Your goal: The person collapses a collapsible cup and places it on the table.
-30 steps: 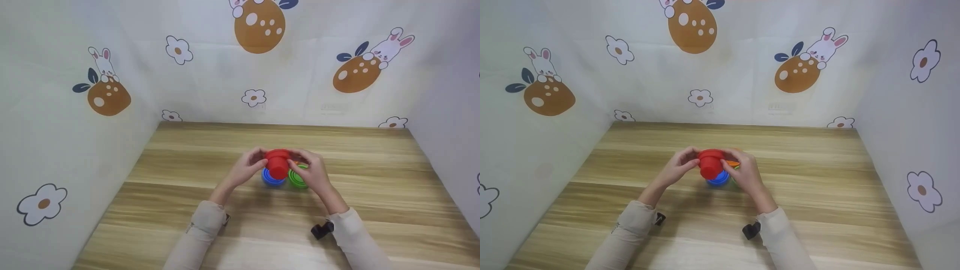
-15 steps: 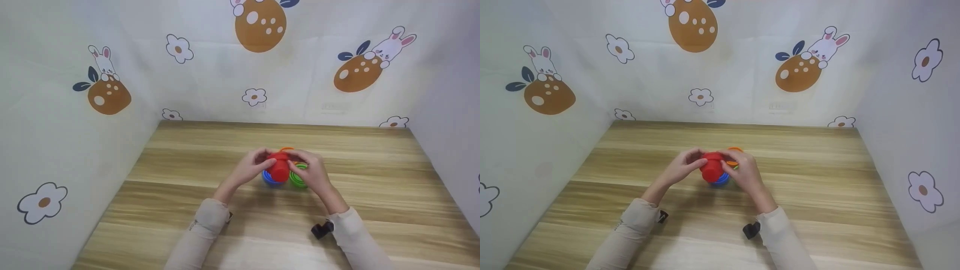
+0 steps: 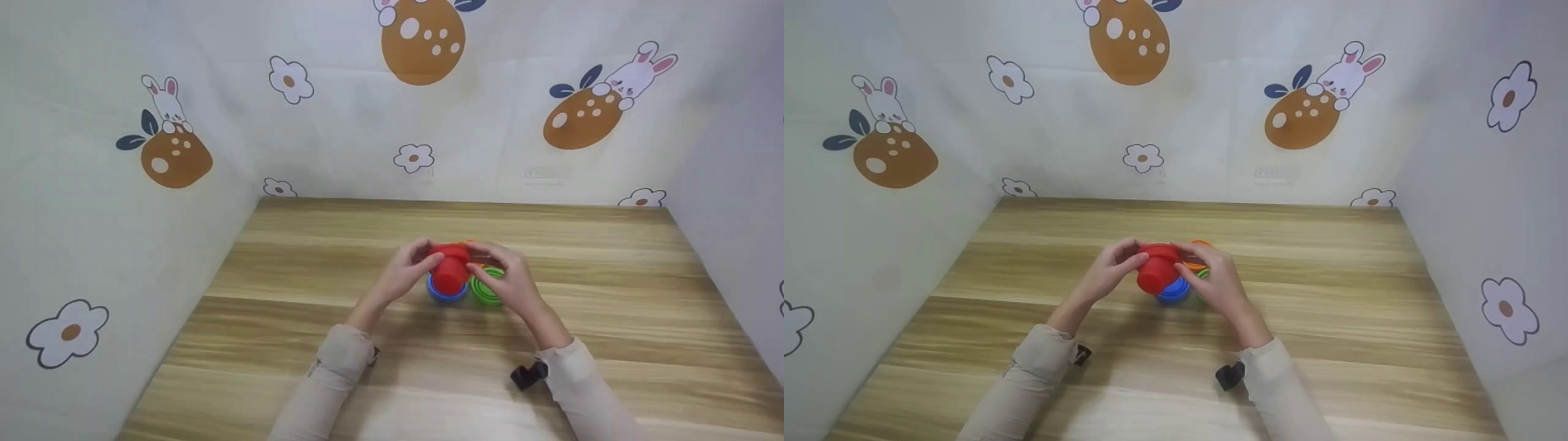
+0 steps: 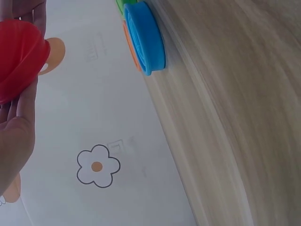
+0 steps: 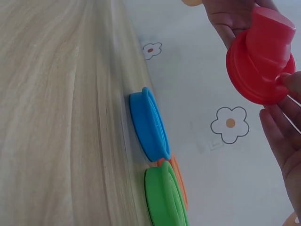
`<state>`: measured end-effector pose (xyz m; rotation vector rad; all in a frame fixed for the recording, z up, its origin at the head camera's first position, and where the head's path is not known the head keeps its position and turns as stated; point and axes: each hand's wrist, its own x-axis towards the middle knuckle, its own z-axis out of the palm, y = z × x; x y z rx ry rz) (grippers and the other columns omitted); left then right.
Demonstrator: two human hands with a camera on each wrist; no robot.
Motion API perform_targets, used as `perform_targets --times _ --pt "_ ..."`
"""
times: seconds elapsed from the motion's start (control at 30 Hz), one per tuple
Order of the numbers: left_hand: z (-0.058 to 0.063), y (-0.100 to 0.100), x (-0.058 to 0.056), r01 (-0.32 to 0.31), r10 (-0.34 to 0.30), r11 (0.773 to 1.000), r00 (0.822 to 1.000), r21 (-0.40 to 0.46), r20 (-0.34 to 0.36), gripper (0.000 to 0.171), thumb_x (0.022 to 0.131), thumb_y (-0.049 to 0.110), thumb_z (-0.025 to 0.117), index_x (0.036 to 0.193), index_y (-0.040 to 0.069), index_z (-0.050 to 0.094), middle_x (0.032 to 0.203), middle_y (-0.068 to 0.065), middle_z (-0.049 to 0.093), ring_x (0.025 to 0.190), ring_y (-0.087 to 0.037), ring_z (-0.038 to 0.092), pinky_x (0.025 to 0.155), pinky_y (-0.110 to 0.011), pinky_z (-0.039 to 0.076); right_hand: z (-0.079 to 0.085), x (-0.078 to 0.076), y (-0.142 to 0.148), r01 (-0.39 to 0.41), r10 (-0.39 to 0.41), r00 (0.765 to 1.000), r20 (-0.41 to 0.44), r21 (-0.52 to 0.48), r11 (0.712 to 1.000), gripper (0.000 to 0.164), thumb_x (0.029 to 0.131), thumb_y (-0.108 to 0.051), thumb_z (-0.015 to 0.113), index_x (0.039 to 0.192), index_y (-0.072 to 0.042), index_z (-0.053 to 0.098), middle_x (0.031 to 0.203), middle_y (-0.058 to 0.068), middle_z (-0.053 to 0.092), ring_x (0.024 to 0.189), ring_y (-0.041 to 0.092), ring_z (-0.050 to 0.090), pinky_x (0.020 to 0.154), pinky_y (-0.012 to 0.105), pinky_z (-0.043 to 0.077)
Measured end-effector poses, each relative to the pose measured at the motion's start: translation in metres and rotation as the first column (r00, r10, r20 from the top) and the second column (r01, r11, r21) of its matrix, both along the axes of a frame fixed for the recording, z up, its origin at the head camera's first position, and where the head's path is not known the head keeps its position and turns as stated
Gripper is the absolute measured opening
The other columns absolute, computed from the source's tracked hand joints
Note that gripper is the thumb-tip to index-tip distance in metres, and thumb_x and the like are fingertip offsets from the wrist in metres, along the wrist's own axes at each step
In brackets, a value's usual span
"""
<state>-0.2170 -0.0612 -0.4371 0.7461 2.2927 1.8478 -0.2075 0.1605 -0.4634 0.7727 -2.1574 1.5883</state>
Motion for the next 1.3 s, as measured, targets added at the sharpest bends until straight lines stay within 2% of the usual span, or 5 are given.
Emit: perform_targets --times 0.3,0.53,0.77,1.03,1.3 --pt "0.0031 -0.0003 0.0017 -0.013 0.010 0.998 0.999 0.059 0.040 0.026 0.100 0.014 0.057 0.118 -0.006 0.060 0.105 -0.023 0.066 0.085 -0.008 0.061 0.080 -0.021 0.055 -0.0051 -0.0030 0.0049 -0.029 0.040 0.988 0.147 -0.075 0.997 0.038 0.087 0.004 0.071 0.124 0.005 0.065 0.116 0.023 0.071 0.100 0.003 0.070 0.087 0.022 0.059" --pt "0.0031 -0.0009 0.0029 -0.035 0.033 0.996 0.999 0.086 0.033 0.026 0.100 0.013 0.057 0.116 -0.007 0.059 0.103 -0.022 0.066 0.084 -0.008 0.061 0.079 -0.020 0.055 -0.0071 -0.0025 0.0057 -0.054 0.070 0.983 0.169 -0.102 0.993 0.038 0.088 0.009 0.067 0.126 0.009 0.062 0.117 0.026 0.069 0.102 0.003 0.069 0.089 0.022 0.058" --pt "0.0012 -0.0022 0.0015 -0.034 0.027 0.990 0.998 0.139 0.056 0.027 0.100 0.013 0.056 0.117 -0.007 0.058 0.100 -0.012 0.066 0.085 -0.010 0.062 0.082 -0.024 0.058 -0.0043 -0.0006 0.0049 -0.066 0.095 0.972 0.217 -0.137 0.988 0.040 0.088 0.009 0.066 0.128 0.009 0.060 0.117 0.018 0.071 0.104 0.005 0.069 0.089 0.020 0.058" --pt "0.0012 -0.0020 0.0006 -0.017 0.004 0.985 0.997 0.170 0.076 0.028 0.101 0.014 0.054 0.121 -0.006 0.057 0.105 -0.011 0.067 0.090 -0.011 0.064 0.088 -0.026 0.059 -0.0022 -0.0008 0.0015 -0.036 0.075 0.972 0.221 -0.173 0.984 0.037 0.085 0.012 0.068 0.121 0.013 0.061 0.113 0.026 0.068 0.098 0.008 0.070 0.086 0.021 0.059" --pt "0.0011 -0.0017 0.0012 -0.011 -0.004 0.983 0.997 0.181 0.080 0.027 0.102 0.013 0.053 0.121 -0.006 0.056 0.107 -0.012 0.067 0.093 -0.010 0.065 0.092 -0.032 0.059 -0.0004 -0.0007 -0.0010 0.012 0.014 0.984 0.175 -0.148 0.989 0.032 0.084 0.012 0.069 0.116 0.014 0.063 0.111 0.032 0.067 0.095 0.001 0.069 0.085 0.020 0.059"
